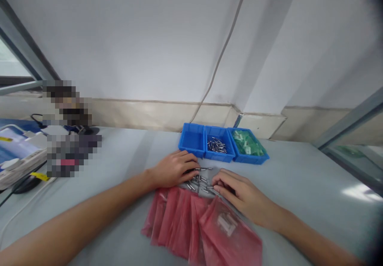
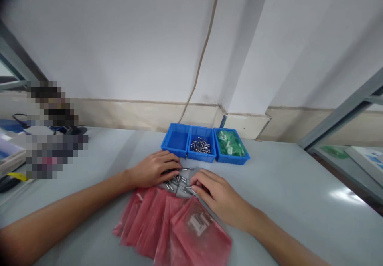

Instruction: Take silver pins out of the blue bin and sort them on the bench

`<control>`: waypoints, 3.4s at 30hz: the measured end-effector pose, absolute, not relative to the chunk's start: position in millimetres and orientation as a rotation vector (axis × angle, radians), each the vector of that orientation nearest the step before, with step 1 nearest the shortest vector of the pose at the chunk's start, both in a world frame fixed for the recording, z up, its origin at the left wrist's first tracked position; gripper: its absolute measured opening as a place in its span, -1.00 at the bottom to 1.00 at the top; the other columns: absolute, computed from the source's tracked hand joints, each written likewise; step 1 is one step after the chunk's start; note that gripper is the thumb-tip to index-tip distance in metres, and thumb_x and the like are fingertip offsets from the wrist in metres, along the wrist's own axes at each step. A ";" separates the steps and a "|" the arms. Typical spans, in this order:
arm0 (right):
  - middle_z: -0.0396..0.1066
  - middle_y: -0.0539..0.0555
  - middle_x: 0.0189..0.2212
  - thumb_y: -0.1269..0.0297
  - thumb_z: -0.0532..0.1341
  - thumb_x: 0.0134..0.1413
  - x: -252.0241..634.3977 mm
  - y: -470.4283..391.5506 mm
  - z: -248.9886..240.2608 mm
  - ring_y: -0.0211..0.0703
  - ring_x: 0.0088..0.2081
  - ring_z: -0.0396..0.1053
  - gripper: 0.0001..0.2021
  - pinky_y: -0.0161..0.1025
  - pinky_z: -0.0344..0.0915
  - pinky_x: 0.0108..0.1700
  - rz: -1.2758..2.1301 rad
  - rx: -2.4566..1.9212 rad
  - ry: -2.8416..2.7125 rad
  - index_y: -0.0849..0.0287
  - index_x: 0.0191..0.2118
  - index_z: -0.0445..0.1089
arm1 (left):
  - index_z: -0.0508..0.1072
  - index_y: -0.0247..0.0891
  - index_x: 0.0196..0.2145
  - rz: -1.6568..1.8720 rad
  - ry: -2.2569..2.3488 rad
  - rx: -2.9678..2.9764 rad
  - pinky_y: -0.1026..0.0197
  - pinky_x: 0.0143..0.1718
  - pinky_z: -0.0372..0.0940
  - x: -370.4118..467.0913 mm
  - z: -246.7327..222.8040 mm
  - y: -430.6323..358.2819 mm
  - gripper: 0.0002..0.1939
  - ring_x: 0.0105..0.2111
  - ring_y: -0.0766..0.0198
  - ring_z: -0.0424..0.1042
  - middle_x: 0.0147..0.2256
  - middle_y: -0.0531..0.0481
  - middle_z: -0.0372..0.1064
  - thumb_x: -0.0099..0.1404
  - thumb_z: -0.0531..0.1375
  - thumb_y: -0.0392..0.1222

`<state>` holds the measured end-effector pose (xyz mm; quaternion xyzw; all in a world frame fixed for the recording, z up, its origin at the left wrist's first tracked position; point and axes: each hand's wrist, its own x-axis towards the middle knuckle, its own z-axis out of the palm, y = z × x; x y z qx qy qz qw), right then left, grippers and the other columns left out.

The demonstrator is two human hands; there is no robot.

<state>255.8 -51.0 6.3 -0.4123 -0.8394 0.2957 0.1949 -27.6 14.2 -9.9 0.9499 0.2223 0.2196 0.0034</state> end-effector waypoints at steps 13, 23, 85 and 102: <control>0.46 -0.01 -0.16 0.21 0.10 0.54 255.6 -52.1 8.4 -0.09 -0.14 0.43 -0.85 -0.16 0.34 -0.05 0.835 -1.151 -2.349 0.01 -0.10 0.39 | 0.54 -0.26 0.04 0.694 0.701 2.972 0.06 0.10 0.37 -27.5 -10.4 13.6 -0.68 -0.01 0.13 0.49 0.02 -0.13 0.51 0.63 0.07 -0.04; 0.49 0.02 -0.15 0.21 0.10 0.54 254.5 -51.9 9.6 -0.08 -0.13 0.45 -0.84 -0.14 0.36 -0.05 0.828 -1.157 -2.350 0.02 -0.11 0.41 | 0.54 -0.25 0.04 0.689 0.702 2.959 0.05 0.11 0.38 -28.3 -10.0 13.5 -0.68 0.01 0.13 0.50 0.02 -0.12 0.51 0.63 0.07 -0.04; 0.49 0.02 -0.13 0.15 0.07 0.56 254.4 -51.8 10.1 -0.08 -0.11 0.45 -0.81 -0.14 0.35 -0.02 0.829 -1.174 -2.365 0.00 -0.09 0.41 | 0.54 -0.27 0.05 0.664 0.712 2.976 0.05 0.11 0.38 -27.6 -8.3 13.0 -0.68 0.01 0.13 0.51 0.03 -0.13 0.51 0.63 0.07 -0.05; 0.49 0.00 -0.13 0.15 0.09 0.55 254.9 -51.3 6.8 -0.09 -0.11 0.45 -0.82 -0.17 0.33 -0.03 0.820 -1.174 -2.357 -0.01 -0.09 0.41 | 0.55 -0.27 0.04 0.693 0.692 2.980 0.06 0.09 0.38 -27.7 -8.8 13.8 -0.68 -0.01 0.13 0.51 0.02 -0.13 0.51 0.63 0.08 -0.05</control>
